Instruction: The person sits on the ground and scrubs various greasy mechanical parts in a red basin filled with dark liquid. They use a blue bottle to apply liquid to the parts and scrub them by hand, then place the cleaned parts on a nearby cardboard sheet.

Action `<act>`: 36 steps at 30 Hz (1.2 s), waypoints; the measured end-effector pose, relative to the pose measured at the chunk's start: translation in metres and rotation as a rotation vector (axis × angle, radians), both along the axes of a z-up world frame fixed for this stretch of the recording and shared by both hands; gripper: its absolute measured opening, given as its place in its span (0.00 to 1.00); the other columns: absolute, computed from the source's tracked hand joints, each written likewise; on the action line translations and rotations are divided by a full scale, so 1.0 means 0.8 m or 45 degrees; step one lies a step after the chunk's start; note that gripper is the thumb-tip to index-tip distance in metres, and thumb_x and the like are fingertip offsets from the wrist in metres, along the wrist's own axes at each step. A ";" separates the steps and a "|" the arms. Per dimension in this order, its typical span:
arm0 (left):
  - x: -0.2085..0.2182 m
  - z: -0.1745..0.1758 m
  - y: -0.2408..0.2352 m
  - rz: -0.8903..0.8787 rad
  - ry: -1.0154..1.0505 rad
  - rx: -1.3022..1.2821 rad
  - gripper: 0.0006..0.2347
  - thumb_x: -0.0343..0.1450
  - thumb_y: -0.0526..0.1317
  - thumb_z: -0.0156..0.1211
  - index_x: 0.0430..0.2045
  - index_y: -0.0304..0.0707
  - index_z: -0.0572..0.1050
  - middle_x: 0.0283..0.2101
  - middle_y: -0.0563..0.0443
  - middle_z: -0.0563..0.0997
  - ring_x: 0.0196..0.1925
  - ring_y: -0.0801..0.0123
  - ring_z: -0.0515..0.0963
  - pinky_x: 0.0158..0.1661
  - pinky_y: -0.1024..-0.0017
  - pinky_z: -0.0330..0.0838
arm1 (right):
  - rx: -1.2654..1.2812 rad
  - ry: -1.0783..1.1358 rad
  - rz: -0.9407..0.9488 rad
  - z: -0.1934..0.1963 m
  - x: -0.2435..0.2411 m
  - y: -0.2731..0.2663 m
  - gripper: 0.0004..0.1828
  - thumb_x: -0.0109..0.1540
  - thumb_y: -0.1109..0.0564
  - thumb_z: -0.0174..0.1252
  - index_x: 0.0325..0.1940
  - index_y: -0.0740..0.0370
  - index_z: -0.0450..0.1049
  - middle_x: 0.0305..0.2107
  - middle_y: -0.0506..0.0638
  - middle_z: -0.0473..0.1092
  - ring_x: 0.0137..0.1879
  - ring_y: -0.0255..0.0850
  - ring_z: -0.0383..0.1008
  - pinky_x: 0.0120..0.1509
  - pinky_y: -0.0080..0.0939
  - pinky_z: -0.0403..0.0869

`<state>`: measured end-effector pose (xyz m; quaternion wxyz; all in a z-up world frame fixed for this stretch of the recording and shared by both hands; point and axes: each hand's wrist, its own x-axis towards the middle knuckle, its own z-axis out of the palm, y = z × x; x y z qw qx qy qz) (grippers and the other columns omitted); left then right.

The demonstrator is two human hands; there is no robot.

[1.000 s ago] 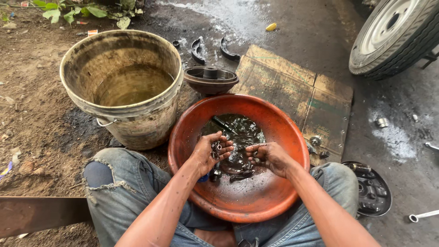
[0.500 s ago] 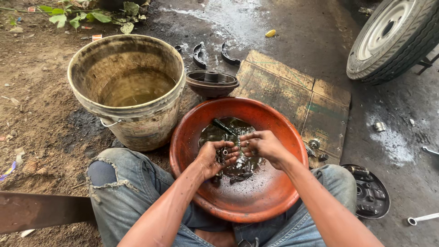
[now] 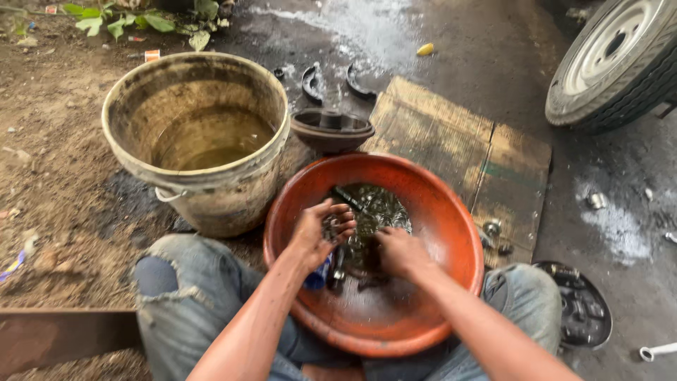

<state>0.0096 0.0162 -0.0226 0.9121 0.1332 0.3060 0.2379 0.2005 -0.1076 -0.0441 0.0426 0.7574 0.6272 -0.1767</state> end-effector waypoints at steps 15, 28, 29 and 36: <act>-0.006 -0.003 0.010 0.092 0.357 -0.013 0.12 0.75 0.46 0.52 0.33 0.36 0.76 0.31 0.47 0.81 0.31 0.66 0.81 0.38 0.69 0.78 | -0.135 -0.169 0.123 -0.030 0.044 0.083 0.35 0.59 0.62 0.56 0.71 0.47 0.64 0.64 0.54 0.64 0.71 0.51 0.63 0.74 0.49 0.67; -0.006 -0.001 0.006 0.055 0.317 0.075 0.11 0.74 0.46 0.54 0.29 0.37 0.75 0.29 0.48 0.80 0.30 0.66 0.81 0.36 0.69 0.78 | -0.311 0.322 -0.228 0.020 0.040 0.018 0.29 0.54 0.67 0.59 0.57 0.45 0.79 0.53 0.55 0.74 0.60 0.49 0.75 0.66 0.45 0.74; -0.006 0.000 0.005 0.054 0.312 0.077 0.11 0.74 0.46 0.54 0.29 0.37 0.75 0.29 0.48 0.80 0.30 0.66 0.81 0.36 0.69 0.78 | -0.272 0.297 -0.183 0.021 0.039 0.010 0.28 0.54 0.66 0.61 0.56 0.46 0.79 0.54 0.57 0.71 0.61 0.51 0.72 0.68 0.44 0.71; -0.007 0.005 0.001 0.044 0.330 0.112 0.11 0.74 0.46 0.54 0.29 0.38 0.75 0.28 0.49 0.81 0.29 0.67 0.81 0.36 0.70 0.78 | -0.175 0.112 -0.073 0.008 0.003 -0.007 0.35 0.62 0.65 0.51 0.75 0.49 0.61 0.66 0.55 0.62 0.70 0.50 0.64 0.75 0.53 0.64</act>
